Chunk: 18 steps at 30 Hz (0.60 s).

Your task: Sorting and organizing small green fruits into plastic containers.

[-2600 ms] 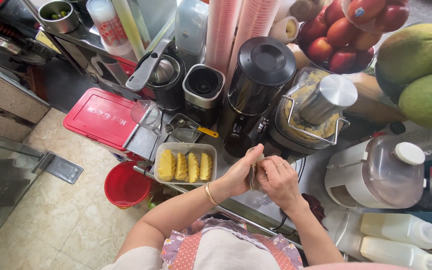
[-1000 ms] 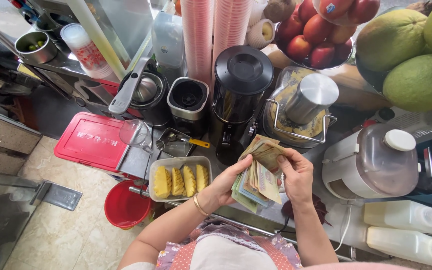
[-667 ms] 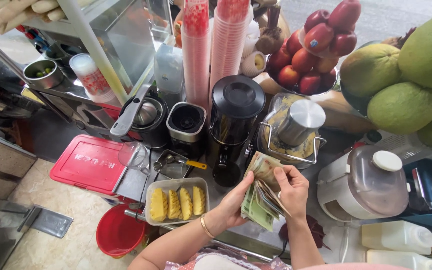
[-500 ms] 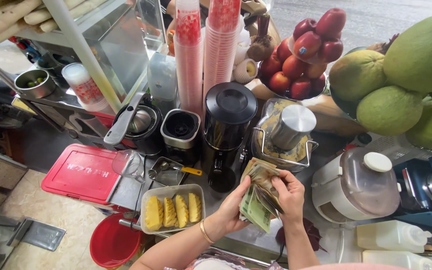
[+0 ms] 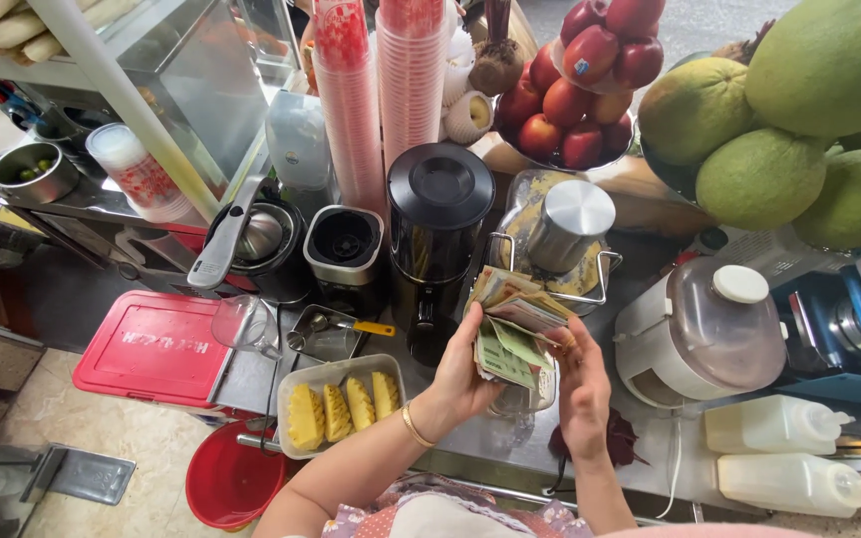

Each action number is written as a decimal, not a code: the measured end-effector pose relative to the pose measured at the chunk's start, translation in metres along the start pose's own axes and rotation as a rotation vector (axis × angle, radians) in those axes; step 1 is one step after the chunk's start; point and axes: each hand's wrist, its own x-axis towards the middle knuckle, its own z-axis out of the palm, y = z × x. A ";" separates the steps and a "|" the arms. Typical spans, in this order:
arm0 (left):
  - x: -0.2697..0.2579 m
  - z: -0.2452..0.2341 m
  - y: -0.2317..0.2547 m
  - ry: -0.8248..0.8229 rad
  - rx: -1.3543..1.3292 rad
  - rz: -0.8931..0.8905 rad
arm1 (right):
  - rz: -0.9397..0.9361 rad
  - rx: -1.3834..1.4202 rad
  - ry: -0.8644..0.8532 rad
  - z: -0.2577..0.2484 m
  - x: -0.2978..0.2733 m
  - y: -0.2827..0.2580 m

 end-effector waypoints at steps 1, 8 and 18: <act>0.000 0.005 0.001 -0.005 0.003 -0.001 | -0.006 -0.001 -0.001 0.000 -0.003 0.003; -0.004 0.004 -0.012 0.029 0.098 -0.025 | 0.102 -0.162 0.076 0.002 -0.003 0.003; 0.006 -0.026 -0.015 -0.067 0.304 -0.132 | 0.370 -0.035 0.291 -0.031 0.026 0.045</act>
